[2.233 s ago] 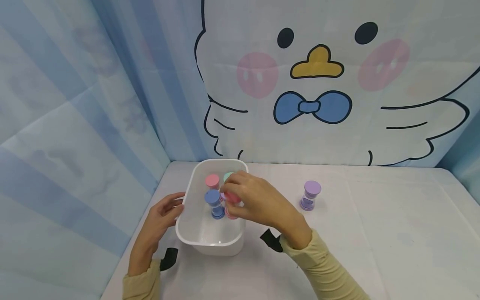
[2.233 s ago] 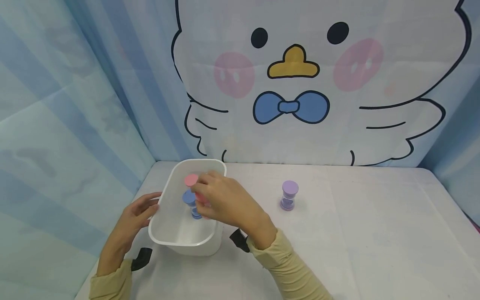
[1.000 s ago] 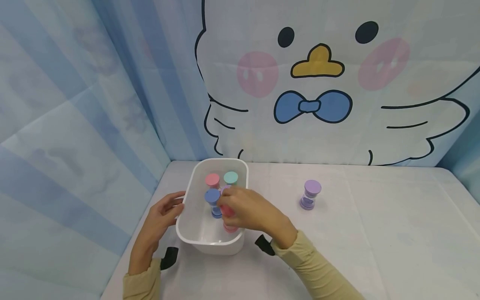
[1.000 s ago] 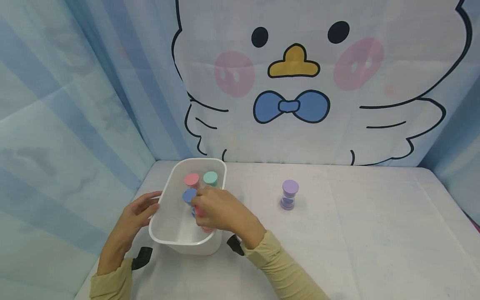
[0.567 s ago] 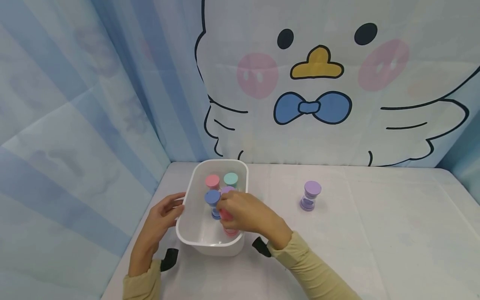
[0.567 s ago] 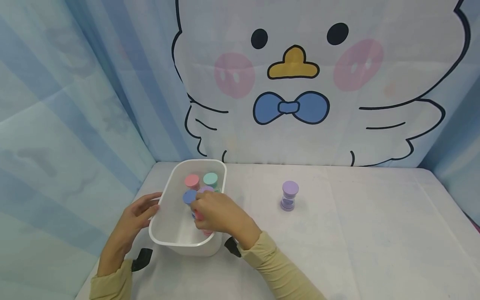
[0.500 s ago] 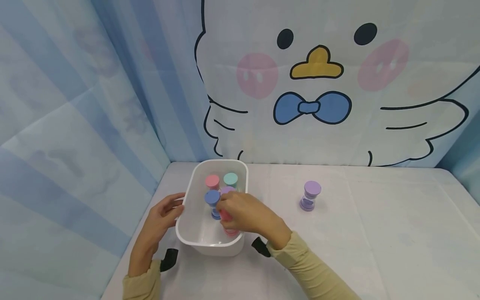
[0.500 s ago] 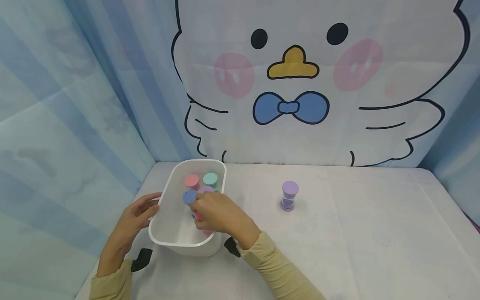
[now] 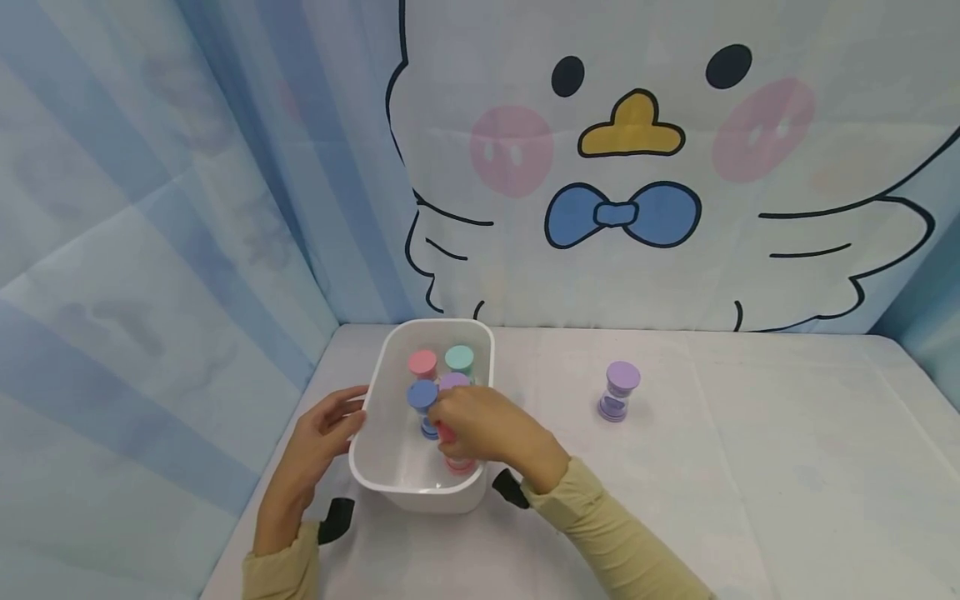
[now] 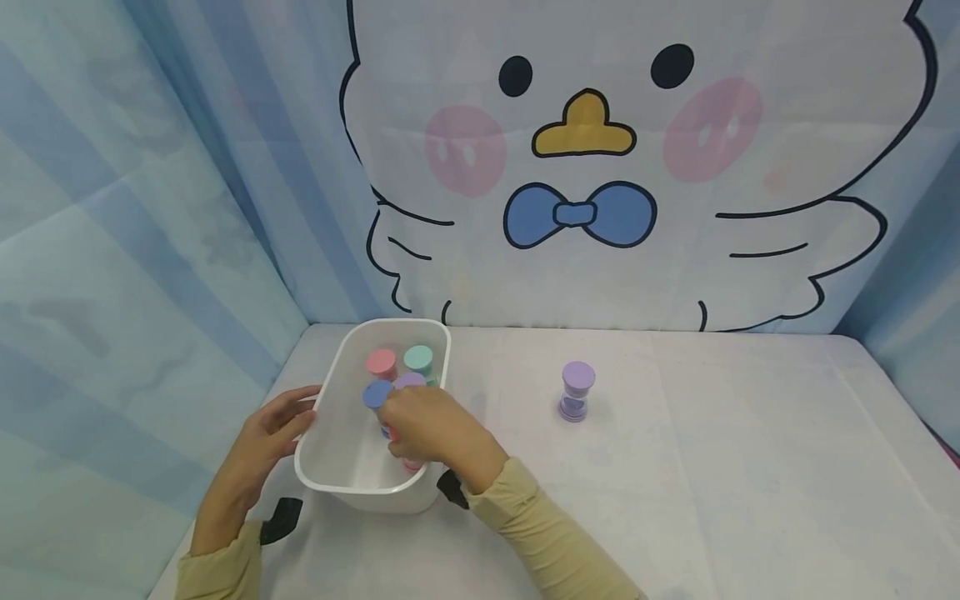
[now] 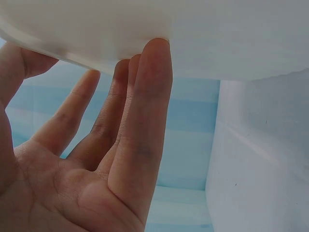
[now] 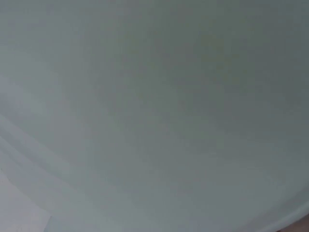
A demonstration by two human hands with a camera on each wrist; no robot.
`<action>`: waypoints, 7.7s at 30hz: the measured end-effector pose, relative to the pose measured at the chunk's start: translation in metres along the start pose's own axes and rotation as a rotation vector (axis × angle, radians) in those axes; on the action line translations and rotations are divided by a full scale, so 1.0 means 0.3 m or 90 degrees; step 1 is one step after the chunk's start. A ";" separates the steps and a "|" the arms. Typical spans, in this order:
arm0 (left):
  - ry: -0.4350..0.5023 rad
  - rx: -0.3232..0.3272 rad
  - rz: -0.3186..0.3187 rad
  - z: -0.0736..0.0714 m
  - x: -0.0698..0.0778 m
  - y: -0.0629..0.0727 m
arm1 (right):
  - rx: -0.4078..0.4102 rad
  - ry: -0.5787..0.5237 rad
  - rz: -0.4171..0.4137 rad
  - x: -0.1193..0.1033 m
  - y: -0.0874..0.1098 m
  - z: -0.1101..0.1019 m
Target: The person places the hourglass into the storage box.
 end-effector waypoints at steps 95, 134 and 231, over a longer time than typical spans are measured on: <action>0.002 0.004 0.003 -0.003 0.003 0.001 | 0.127 0.013 0.202 0.482 0.406 -0.075; 0.025 -0.016 0.021 -0.007 0.002 0.007 | 0.114 -0.027 0.214 0.537 0.446 -0.043; 0.018 -0.009 0.011 -0.008 -0.001 -0.005 | 0.216 0.004 -0.064 0.095 -0.037 -0.331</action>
Point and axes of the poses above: each hand's wrist, its own y-axis away from the middle knuckle, its own z-axis out of the palm, x = y × z, the point moved 3 cm from there along -y, towards the middle knuckle, and after that the axes turned 9 degrees about y, right-handed, at the moved point
